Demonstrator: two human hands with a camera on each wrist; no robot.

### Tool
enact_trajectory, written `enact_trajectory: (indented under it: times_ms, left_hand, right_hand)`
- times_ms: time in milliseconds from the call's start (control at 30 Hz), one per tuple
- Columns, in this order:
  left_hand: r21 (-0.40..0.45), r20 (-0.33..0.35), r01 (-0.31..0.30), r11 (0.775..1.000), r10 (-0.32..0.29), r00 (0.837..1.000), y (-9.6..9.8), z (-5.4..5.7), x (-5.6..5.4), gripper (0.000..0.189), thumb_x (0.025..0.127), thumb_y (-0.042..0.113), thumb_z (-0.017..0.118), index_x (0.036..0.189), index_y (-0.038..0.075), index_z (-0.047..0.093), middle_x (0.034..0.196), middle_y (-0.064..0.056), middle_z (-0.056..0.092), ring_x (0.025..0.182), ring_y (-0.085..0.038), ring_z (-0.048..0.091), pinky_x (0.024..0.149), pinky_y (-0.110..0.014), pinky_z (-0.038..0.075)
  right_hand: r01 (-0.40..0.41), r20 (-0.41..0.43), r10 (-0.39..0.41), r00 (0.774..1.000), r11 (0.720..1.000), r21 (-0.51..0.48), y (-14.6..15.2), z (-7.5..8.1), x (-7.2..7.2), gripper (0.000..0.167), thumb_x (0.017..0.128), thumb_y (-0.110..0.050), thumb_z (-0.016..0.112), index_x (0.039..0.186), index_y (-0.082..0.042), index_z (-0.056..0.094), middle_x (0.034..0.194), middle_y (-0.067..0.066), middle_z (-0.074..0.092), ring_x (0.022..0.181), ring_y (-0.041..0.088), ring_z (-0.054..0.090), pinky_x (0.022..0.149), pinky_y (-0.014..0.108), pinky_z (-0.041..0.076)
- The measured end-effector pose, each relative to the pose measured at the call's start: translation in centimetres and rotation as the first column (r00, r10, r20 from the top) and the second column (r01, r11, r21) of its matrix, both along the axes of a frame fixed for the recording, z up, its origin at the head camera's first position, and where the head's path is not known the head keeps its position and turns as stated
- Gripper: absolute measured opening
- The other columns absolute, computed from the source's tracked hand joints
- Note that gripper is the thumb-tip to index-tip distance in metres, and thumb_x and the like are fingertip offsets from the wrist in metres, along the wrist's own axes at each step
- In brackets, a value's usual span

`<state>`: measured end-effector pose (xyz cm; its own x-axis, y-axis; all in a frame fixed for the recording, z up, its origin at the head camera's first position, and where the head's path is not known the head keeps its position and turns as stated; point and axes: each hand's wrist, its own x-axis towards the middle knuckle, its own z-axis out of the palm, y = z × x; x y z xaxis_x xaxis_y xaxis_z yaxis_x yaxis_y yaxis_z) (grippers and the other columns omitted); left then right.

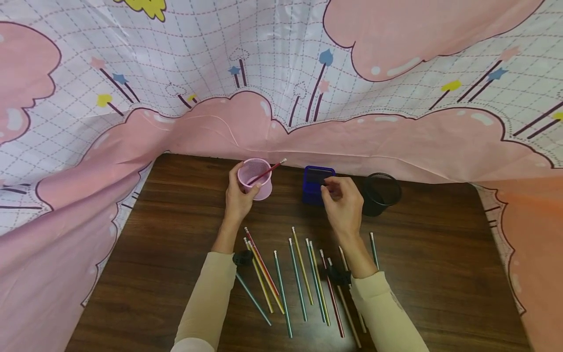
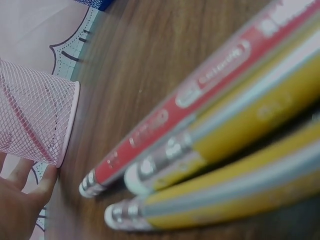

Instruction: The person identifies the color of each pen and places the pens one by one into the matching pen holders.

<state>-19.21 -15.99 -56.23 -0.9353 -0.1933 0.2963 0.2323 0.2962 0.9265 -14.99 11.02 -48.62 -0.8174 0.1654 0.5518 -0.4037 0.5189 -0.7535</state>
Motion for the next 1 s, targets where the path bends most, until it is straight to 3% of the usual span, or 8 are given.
enact_trajectory:
  times_ms: [200,433,700,1000]
  left_hand:
    - [0.013,0.016,0.005,1.0,-0.005,1.0,0.2,-0.4,0.2,0.078,0.081,0.009,0.081,0.147,0.018,0.039,0.137,-0.018,0.056,0.114,-0.037,0.06,0.091,-0.044,0.052]
    - [0.002,0.038,-0.002,1.0,0.002,0.999,0.0,-0.3,0.1,0.079,0.082,0.011,0.08,0.148,0.023,0.038,0.137,-0.018,0.055,0.11,-0.039,0.062,0.09,-0.046,0.052]
    - [0.005,0.04,-0.007,1.0,0.006,0.999,-0.2,-0.5,0.0,0.078,0.082,0.011,0.081,0.147,0.024,0.039,0.137,-0.014,0.056,0.106,-0.039,0.063,0.088,-0.047,0.052]
    - [0.017,0.036,0.001,1.0,-0.002,0.999,-0.1,-0.5,0.0,0.078,0.083,0.013,0.081,0.147,0.023,0.038,0.137,-0.016,0.055,0.109,-0.038,0.063,0.089,-0.047,0.052]
  right_hand:
    - [0.008,-0.003,-0.008,1.0,1.0,-0.015,0.8,-0.6,0.7,0.015,0.082,0.003,0.076,0.095,-0.001,0.072,0.092,0.008,0.067,0.075,0.022,0.068,0.065,0.035,0.057]
    - [0.009,0.005,-0.009,1.0,1.0,-0.011,1.5,-1.5,1.3,0.015,0.082,0.002,0.077,0.095,-0.001,0.072,0.092,0.008,0.068,0.078,0.021,0.068,0.07,0.021,0.055]
    - [0.026,0.033,-0.027,0.999,1.0,0.009,2.3,-2.8,1.9,0.014,0.081,0.004,0.076,0.093,-0.002,0.072,0.093,0.006,0.068,0.078,0.021,0.068,0.068,0.035,0.057]
    - [0.038,0.047,-0.039,0.998,0.999,0.023,3.2,-3.6,2.7,0.014,0.081,0.004,0.076,0.093,-0.001,0.072,0.093,0.007,0.068,0.077,0.025,0.068,0.068,0.035,0.056]
